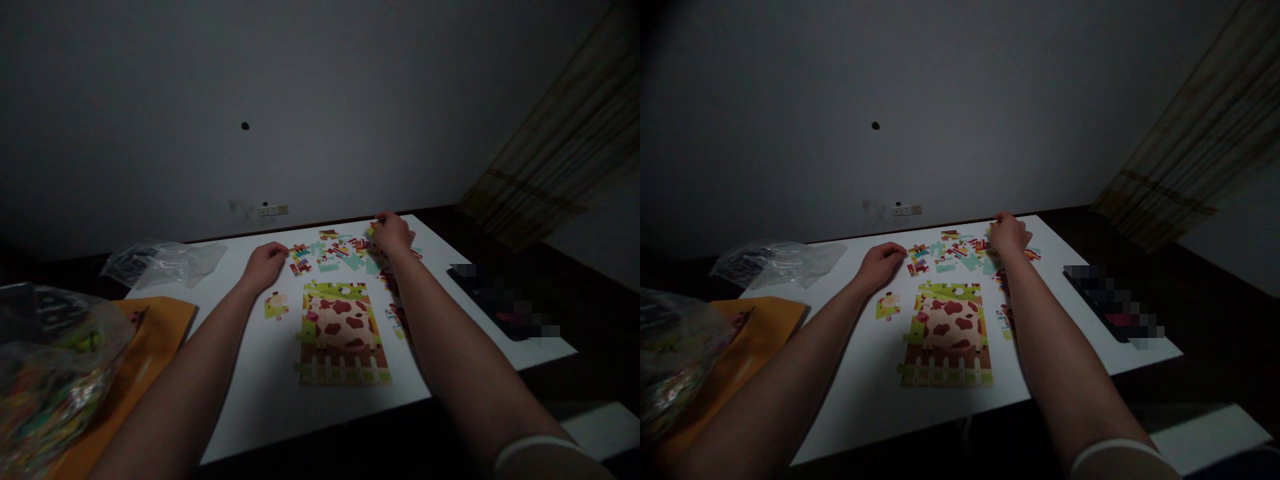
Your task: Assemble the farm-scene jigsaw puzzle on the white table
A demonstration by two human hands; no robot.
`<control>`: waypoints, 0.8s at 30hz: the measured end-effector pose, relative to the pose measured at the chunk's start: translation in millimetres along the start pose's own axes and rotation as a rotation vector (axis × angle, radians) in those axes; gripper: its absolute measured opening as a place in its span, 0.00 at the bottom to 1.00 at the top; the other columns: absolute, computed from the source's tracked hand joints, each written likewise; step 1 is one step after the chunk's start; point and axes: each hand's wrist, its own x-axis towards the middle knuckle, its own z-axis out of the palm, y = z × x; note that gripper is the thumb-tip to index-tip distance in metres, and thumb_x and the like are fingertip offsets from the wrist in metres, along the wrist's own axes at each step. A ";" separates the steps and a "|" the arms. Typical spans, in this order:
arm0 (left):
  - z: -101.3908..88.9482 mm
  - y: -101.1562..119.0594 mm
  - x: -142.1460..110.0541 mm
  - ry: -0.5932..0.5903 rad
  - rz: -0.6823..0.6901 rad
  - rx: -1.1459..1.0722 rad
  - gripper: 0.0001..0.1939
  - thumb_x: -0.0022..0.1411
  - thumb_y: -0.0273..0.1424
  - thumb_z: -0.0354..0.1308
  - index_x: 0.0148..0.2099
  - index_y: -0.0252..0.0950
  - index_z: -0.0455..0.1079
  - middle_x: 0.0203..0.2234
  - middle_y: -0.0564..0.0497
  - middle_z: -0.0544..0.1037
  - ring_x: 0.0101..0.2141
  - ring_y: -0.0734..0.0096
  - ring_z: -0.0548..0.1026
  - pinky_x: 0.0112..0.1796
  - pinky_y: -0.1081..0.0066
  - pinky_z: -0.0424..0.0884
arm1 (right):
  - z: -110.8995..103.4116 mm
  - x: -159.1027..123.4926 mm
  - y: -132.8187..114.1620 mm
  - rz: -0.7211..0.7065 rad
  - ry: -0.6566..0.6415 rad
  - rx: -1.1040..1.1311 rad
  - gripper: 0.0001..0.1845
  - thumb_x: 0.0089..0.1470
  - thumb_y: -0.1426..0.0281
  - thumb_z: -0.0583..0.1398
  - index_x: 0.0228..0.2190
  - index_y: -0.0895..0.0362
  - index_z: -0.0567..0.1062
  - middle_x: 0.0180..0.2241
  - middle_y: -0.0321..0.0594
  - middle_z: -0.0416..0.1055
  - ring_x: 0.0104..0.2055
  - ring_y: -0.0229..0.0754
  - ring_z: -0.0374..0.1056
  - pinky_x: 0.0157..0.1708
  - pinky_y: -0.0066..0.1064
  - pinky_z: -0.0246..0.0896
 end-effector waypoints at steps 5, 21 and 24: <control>-1.5 3.1 -1.4 0.003 -0.006 0.022 0.09 0.59 0.37 0.62 0.38 0.41 0.83 0.38 0.46 0.88 0.42 0.54 0.83 0.52 0.56 0.75 | 4.6 0.1 2.6 0.004 -0.028 -0.035 0.16 0.67 0.68 0.64 0.53 0.49 0.84 0.51 0.52 0.83 0.64 0.63 0.67 0.63 0.59 0.54; -0.1 1.8 -0.6 0.004 -0.009 0.006 0.10 0.59 0.36 0.61 0.38 0.41 0.83 0.37 0.47 0.88 0.41 0.55 0.82 0.51 0.57 0.75 | 12.5 1.6 8.1 -0.039 -0.062 -0.066 0.20 0.65 0.72 0.61 0.56 0.49 0.83 0.55 0.53 0.81 0.65 0.65 0.66 0.63 0.60 0.57; 0.0 0.9 -0.9 0.009 -0.009 0.016 0.10 0.59 0.37 0.61 0.38 0.41 0.83 0.37 0.47 0.88 0.41 0.55 0.83 0.52 0.57 0.75 | 11.8 0.7 7.5 -0.038 -0.075 -0.080 0.20 0.66 0.72 0.61 0.57 0.49 0.82 0.56 0.52 0.81 0.66 0.66 0.66 0.63 0.61 0.56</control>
